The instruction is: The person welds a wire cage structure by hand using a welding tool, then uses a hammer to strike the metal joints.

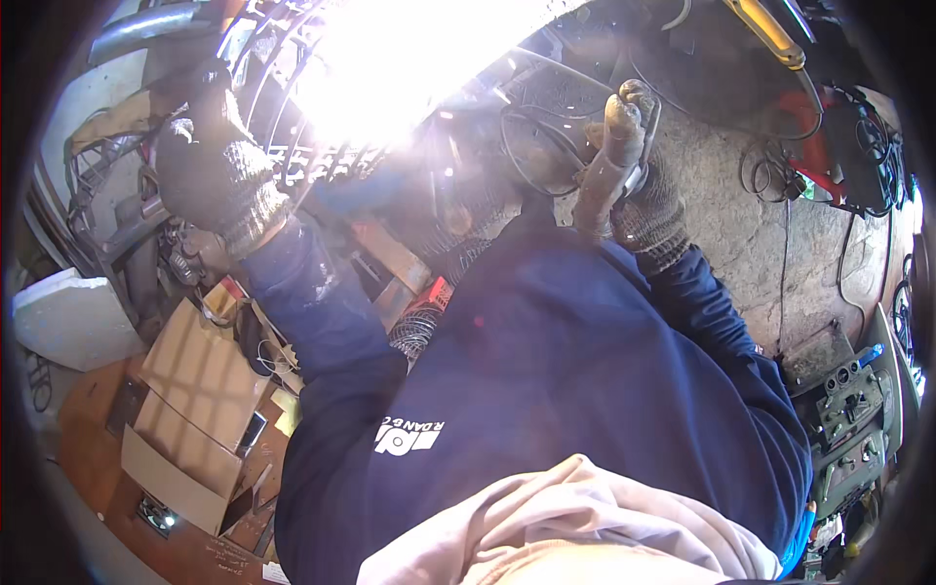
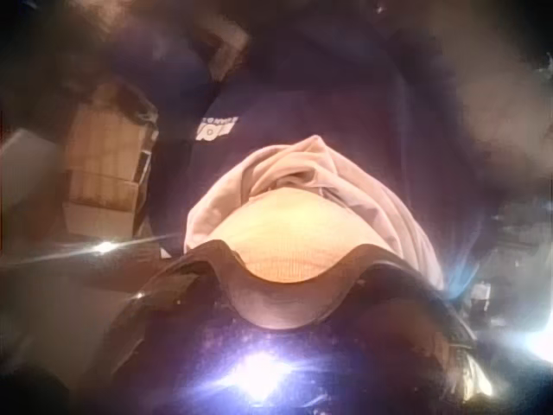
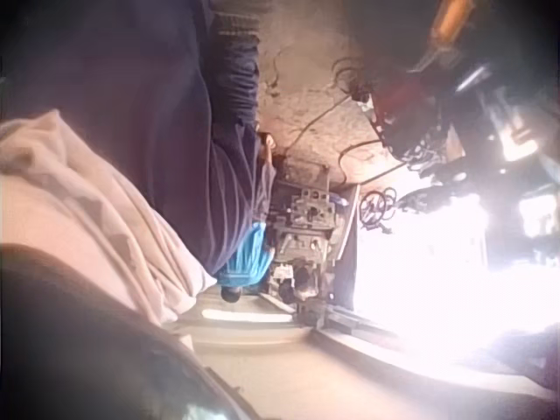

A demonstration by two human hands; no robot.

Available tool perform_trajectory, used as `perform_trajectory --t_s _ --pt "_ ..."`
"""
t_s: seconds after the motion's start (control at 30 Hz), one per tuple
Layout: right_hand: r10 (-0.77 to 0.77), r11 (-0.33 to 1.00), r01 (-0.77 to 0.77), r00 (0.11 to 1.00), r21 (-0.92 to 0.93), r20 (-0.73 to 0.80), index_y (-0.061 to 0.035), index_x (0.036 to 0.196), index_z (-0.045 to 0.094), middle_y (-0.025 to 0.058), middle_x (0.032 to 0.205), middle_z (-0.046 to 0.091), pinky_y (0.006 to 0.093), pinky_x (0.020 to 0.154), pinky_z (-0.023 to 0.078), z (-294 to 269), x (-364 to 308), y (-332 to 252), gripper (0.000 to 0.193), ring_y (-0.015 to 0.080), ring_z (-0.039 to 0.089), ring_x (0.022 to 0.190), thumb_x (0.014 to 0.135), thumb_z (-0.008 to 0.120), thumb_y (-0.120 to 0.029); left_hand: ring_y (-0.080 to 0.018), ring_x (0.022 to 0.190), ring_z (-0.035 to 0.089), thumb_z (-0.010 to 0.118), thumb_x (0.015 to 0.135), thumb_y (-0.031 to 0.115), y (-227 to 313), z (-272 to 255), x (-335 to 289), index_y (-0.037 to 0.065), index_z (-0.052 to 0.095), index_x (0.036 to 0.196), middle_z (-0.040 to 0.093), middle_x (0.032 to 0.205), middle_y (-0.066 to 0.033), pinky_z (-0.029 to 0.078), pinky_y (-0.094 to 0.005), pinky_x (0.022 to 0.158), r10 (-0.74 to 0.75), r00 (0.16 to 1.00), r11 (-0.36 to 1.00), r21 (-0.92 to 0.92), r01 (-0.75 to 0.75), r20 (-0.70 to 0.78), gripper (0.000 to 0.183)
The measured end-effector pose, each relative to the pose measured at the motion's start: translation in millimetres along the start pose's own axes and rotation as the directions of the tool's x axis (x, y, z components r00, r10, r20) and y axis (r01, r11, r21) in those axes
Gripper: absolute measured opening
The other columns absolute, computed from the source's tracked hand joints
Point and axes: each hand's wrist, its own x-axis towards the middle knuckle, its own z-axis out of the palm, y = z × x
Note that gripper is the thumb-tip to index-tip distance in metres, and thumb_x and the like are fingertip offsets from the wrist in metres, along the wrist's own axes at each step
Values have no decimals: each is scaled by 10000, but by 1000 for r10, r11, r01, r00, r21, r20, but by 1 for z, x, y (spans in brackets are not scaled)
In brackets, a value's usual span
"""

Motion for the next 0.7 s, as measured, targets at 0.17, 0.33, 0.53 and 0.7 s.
perform_trajectory --t_s 0.17,0.33,0.53,0.7 --pt "-21 975 12 999 -223 -37 -59 1197 542 76 978 631 349 809 505 3 -7 -16 504 210 630 912 751 731 -200 -206 667 626 662 862 389 -23 20 1 89 697 856 651 752 -53 502 -333 584 141 990 981 134 -139 -4 302" --pt "183 390 -265 961 882 207 -71 1261 511 85 1119 593 394 879 509 -8 -10 53 464 238 599 1027 944 508 -410 -214 718 643 660 864 386 -8 7 13 79 701 899 667 795 -73 510 -334 623 -71 995 979 -185 83 75 311" --pt "-209 917 287 937 277 -279 -101 1346 424 62 1279 488 379 955 446 18 12 39 434 173 501 1151 944 575 -170 -225 778 663 658 867 383 4 -5 15 68 706 951 688 846 -98 520 -335 670 -231 954 861 -416 291 189 330" --pt "191 823 -104 977 559 -99 -129 1433 323 78 1361 446 377 991 439 6 -1 43 592 193 480 1207 926 622 -189 -234 829 680 656 869 380 11 -16 16 58 711 993 704 888 -119 528 -337 709 -304 912 776 -483 405 276 350"
